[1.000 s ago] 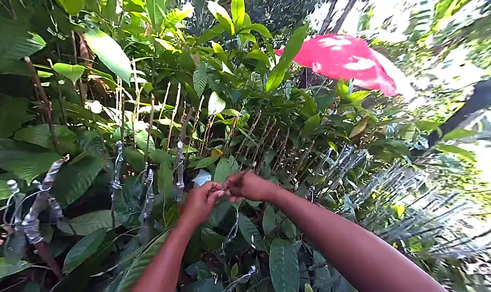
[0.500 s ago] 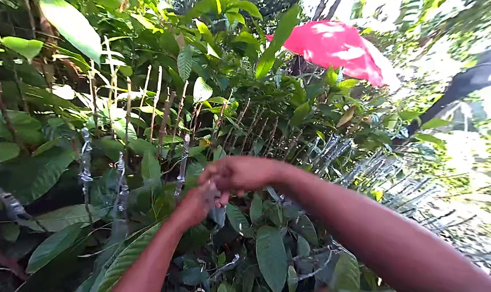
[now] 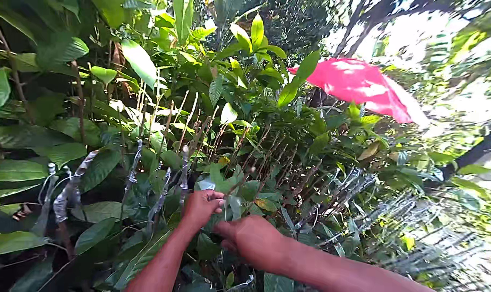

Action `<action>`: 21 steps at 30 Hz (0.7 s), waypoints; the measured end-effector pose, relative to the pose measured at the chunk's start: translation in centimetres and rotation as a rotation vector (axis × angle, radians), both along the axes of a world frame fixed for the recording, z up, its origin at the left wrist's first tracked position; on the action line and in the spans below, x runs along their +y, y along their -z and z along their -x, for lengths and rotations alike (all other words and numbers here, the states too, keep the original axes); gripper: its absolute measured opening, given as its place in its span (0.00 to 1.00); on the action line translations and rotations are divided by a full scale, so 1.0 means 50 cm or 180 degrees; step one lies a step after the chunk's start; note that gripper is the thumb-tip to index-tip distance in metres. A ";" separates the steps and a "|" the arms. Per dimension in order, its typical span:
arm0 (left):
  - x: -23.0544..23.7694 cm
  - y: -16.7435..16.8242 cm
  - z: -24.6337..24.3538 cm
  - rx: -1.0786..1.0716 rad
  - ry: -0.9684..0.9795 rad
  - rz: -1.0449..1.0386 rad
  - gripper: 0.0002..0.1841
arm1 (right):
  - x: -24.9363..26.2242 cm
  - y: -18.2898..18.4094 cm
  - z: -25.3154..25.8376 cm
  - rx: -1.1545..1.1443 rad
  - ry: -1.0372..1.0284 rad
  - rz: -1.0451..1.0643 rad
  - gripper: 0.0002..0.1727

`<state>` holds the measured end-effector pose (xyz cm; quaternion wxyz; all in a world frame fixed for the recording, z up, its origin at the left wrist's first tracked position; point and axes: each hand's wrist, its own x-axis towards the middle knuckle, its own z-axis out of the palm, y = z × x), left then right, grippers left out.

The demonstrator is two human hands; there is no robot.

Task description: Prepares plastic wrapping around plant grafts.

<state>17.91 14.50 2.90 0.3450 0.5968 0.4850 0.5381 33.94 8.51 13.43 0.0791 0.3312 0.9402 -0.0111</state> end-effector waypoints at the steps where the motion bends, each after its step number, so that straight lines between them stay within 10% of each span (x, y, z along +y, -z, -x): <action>1: -0.007 0.004 -0.011 0.0349 0.0091 -0.0248 0.09 | -0.004 -0.030 0.008 0.0316 -0.0088 0.0388 0.14; 4: -0.016 0.023 -0.021 0.1293 0.0718 -0.0696 0.11 | 0.108 -0.127 -0.046 0.1145 0.0345 0.1739 0.23; 10: -0.015 0.007 0.014 0.0544 0.0380 -0.0411 0.10 | 0.068 -0.022 -0.075 -0.0318 0.0438 -0.0653 0.16; 15: -0.034 0.020 -0.045 0.1145 0.0726 -0.0611 0.12 | 0.076 -0.137 -0.039 0.1086 0.0367 0.1375 0.17; 21: -0.030 0.006 -0.004 0.0591 0.0098 -0.0758 0.10 | 0.011 -0.056 -0.049 0.0033 0.0182 -0.0347 0.16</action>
